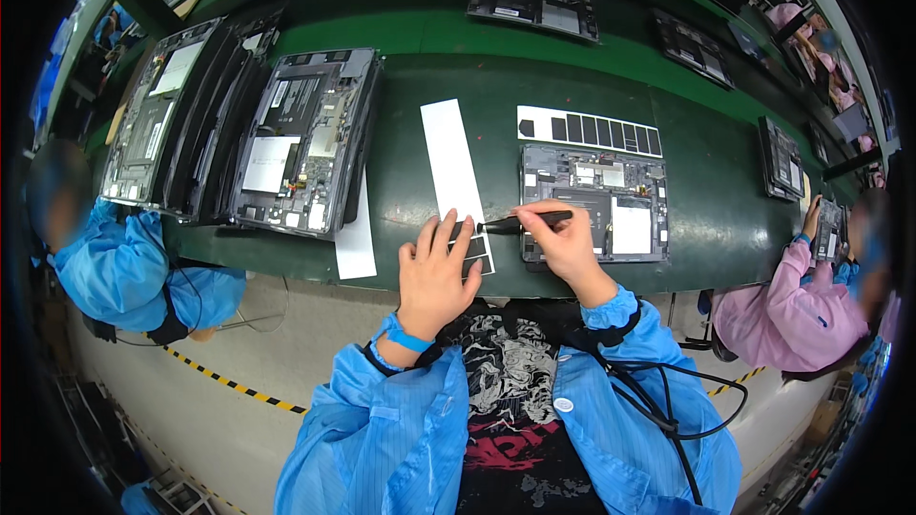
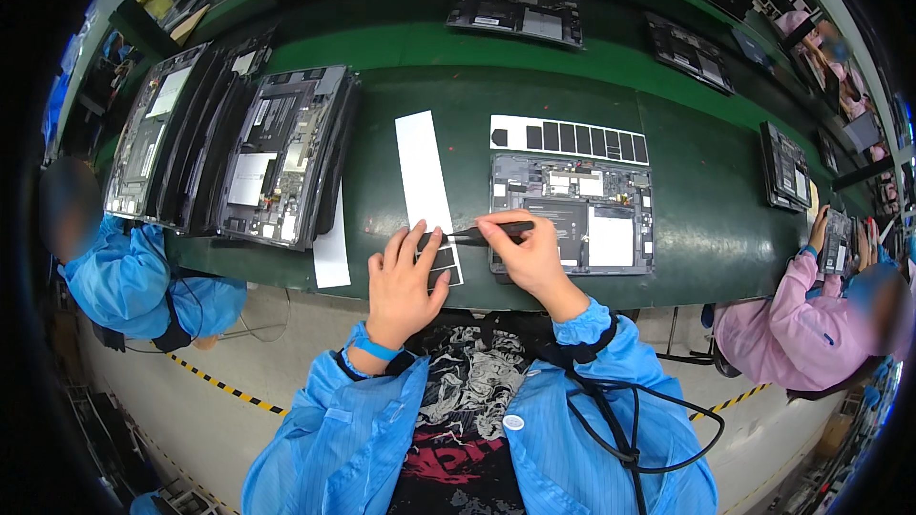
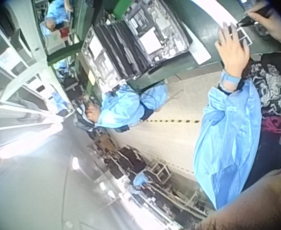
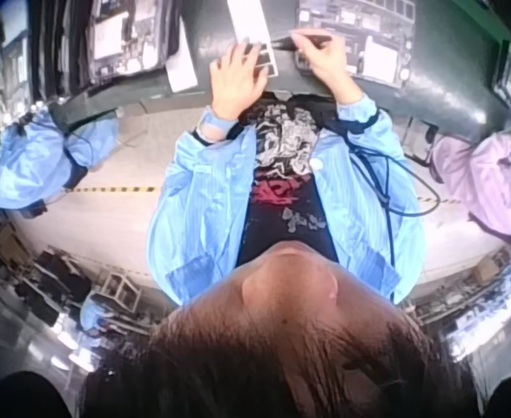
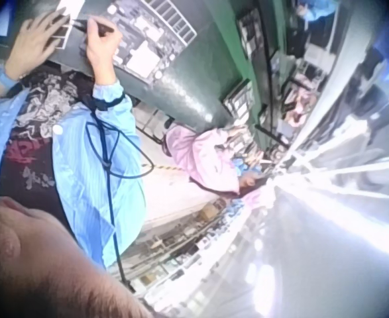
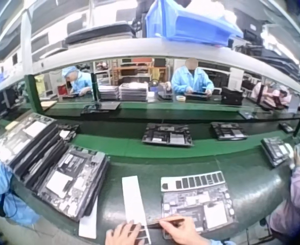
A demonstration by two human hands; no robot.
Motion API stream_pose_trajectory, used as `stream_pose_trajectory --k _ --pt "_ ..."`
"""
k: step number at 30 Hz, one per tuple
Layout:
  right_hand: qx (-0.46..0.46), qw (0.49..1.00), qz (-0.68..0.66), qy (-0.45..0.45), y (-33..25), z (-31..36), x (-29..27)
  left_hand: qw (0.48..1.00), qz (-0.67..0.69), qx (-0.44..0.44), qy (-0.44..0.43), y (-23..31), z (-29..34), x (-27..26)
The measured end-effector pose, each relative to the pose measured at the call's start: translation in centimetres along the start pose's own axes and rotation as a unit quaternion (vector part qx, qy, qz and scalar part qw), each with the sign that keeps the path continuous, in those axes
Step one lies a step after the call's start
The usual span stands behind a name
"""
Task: The recorder is assembling laptop internal components, precisely applying labels or small components to the motherboard and chassis area using tweezers on a factory assembly line.
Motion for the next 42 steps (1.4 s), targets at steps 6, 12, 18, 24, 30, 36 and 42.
stream_pose_trajectory --k 6,12,18,24,30,36,42 --pt "-0.015 0.985 -0.130 0.117 -1.3 -0.9 -9.1 0.997 -0.013 0.032 -0.065 -0.3 -3.5 -1.1" --pt "0.027 0.979 -0.133 0.153 -0.7 -3.7 -13.6 0.975 0.141 0.155 -0.080 6.0 -8.4 -1.6" --pt "0.053 0.977 -0.189 0.084 1.3 -4.1 -12.8 0.937 0.150 0.295 -0.109 10.7 -8.6 1.5" --pt "0.097 0.979 -0.153 0.095 1.8 -4.3 -12.8 0.940 0.157 0.280 -0.119 10.5 -8.6 1.7" --pt "0.088 0.972 -0.182 0.119 2.2 -4.4 -13.1 0.943 0.161 0.264 -0.120 10.7 -8.8 1.7" --pt "0.081 0.977 -0.163 0.114 1.7 -4.5 -12.9 0.947 0.168 0.244 -0.125 10.9 -9.4 1.5" --pt "0.086 0.980 -0.147 0.106 1.8 -4.5 -13.0 0.973 0.101 0.205 -0.039 11.3 -10.0 2.1"
Point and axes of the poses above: each hand's wrist, its own z-axis away from the middle knuckle, its own x-axis out of the palm, y = z × x, the point moved 8 cm from there along -z, towards the middle knuckle, and after that the axes turned 12 degrees about -z, right-handed, at the moved point
